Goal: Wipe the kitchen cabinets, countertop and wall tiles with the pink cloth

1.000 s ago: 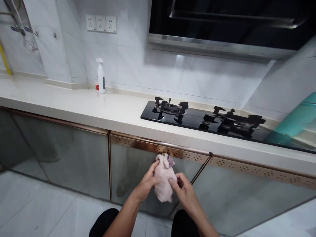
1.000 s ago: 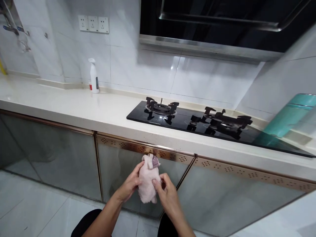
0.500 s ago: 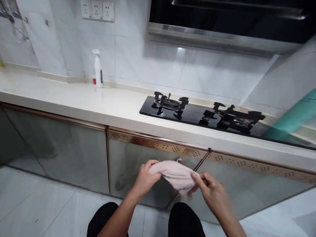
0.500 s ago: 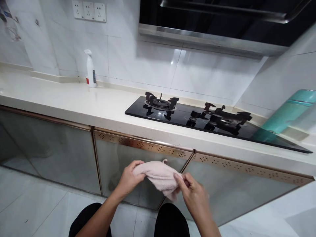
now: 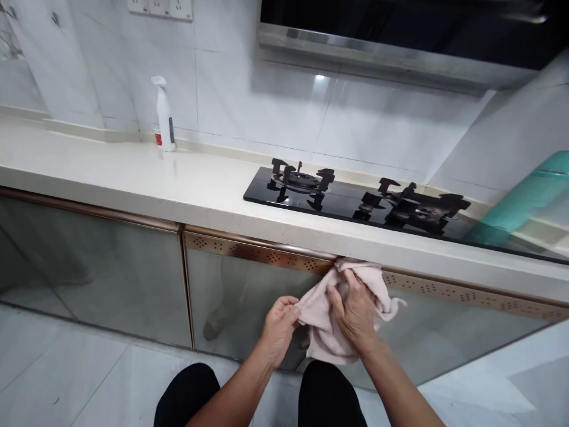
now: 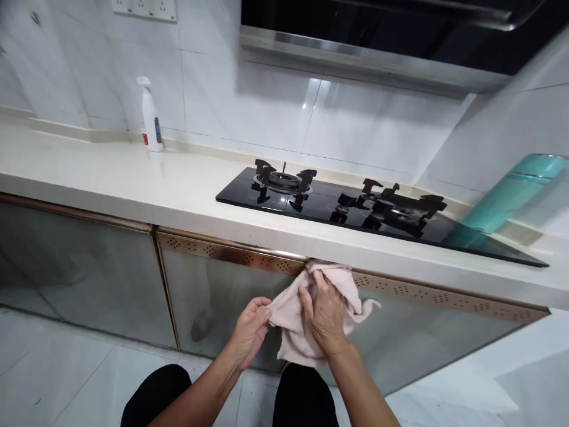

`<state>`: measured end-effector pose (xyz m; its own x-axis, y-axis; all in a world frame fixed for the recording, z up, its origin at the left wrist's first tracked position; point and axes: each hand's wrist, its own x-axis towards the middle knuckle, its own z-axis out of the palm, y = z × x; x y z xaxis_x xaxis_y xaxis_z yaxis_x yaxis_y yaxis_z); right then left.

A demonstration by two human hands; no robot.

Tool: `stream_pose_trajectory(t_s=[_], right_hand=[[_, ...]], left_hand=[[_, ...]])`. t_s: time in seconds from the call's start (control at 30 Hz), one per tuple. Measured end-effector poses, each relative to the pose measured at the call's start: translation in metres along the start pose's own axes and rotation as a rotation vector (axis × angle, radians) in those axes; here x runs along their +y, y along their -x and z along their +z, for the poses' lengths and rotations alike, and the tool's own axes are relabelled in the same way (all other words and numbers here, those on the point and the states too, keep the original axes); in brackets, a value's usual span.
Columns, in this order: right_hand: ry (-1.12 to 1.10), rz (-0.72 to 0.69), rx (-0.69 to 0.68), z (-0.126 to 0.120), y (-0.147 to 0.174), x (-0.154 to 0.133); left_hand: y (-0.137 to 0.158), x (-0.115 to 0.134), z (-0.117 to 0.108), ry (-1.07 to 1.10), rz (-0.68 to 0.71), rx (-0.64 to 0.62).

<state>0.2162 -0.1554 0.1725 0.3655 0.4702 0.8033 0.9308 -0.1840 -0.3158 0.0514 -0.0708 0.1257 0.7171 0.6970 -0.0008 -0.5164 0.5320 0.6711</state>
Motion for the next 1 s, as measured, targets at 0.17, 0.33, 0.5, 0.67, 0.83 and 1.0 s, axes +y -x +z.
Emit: stream_pose_trajectory(t_s=[0.17, 0.33, 0.5, 0.67, 0.83, 1.0], right_hand=[[0.194, -0.274, -0.104, 0.025, -0.011, -0.024], [0.088, -0.553, -0.349, 0.055, -0.030, -0.084], [0.032, -0.697, -0.432, 0.074, -0.052, -0.117], [-0.024, -0.915, -0.464, 0.043, -0.065, -0.065], [0.080, -0.607, -0.172, 0.000, -0.044, 0.001], [0.045, -0.234, 0.015, -0.040, -0.027, 0.040]], left_hand=[[-0.001, -0.001, -0.008, 0.132, -0.185, -0.107], [0.007, 0.000, -0.008, -0.223, -0.215, -0.221], [-0.002, 0.005, -0.011, -0.273, -0.090, 0.052], [0.009, -0.001, -0.018, -0.208, -0.236, 0.096], [0.022, 0.005, -0.002, -0.601, -0.266, 0.019], [0.014, 0.022, 0.049, -0.697, 0.007, 0.031]])
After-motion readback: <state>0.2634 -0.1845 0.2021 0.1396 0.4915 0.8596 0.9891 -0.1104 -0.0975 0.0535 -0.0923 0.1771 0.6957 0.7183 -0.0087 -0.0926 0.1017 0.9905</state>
